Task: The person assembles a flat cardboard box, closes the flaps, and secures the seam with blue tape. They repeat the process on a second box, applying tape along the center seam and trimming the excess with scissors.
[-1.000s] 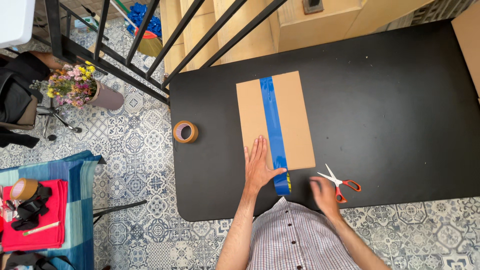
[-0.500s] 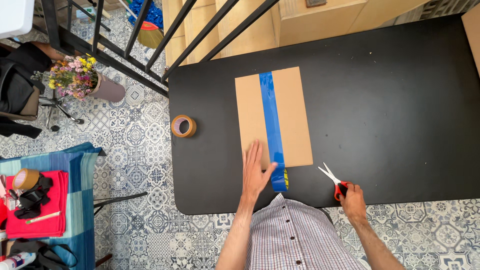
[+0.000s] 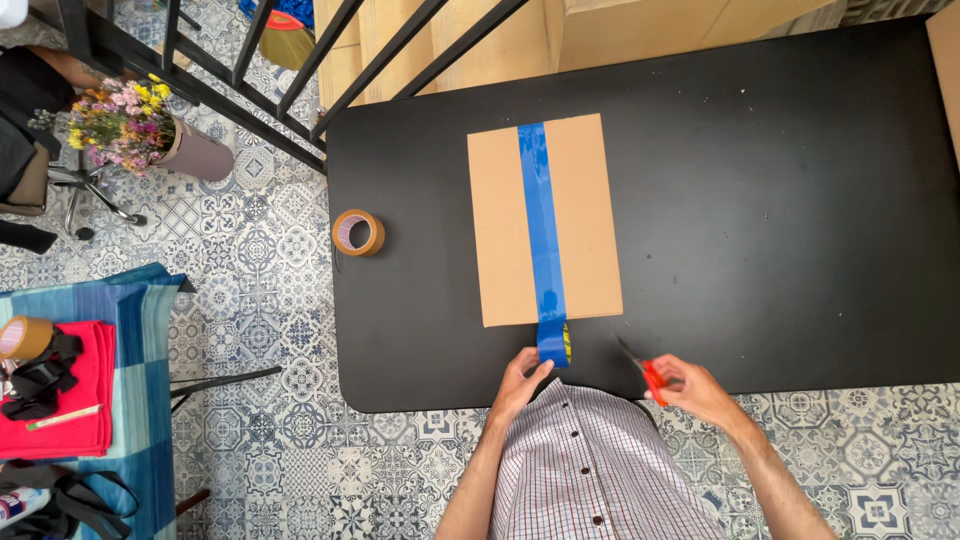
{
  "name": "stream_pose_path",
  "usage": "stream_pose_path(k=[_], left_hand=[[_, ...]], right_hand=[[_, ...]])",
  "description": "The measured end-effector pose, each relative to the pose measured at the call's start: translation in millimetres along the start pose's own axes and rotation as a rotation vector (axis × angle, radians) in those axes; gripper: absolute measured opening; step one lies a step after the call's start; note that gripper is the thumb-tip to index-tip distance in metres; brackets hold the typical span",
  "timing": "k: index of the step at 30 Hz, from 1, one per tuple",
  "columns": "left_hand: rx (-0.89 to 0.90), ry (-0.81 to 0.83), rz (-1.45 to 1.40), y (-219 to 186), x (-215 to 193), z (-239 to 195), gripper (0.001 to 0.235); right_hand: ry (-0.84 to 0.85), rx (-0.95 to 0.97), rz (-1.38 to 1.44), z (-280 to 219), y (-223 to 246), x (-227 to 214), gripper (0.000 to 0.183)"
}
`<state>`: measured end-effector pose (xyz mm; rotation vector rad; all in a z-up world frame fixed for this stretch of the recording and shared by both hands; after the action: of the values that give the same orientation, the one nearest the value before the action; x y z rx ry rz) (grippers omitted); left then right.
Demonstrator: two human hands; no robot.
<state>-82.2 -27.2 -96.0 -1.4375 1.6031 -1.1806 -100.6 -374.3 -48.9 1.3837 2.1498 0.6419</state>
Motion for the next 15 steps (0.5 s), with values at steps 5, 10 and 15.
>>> stream_pose_path(k=[5,10,15], left_hand=[[-0.017,0.059,-0.083,-10,8,1,0.041],[-0.018,0.083,-0.093,-27,13,-4,0.067],[0.010,0.109,-0.136,-19,11,-5,0.055]], right_hand=[[0.114,0.105,-0.350,-29,113,1,0.054],[0.174,0.058,-0.637,-2,144,-4,0.057],[0.214,-0.037,-0.702,34,136,-9,0.057]])
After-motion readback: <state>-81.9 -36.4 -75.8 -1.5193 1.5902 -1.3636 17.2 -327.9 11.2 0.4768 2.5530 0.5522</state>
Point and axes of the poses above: each hand's wrist, its own z-axis towards the middle knuckle, its own x-axis out of the palm, y = z × x, the point moved 1 cm from there along z, towards the middle knuckle, and after that the axes turned 8 degrees about x, right-handed, at the moved point
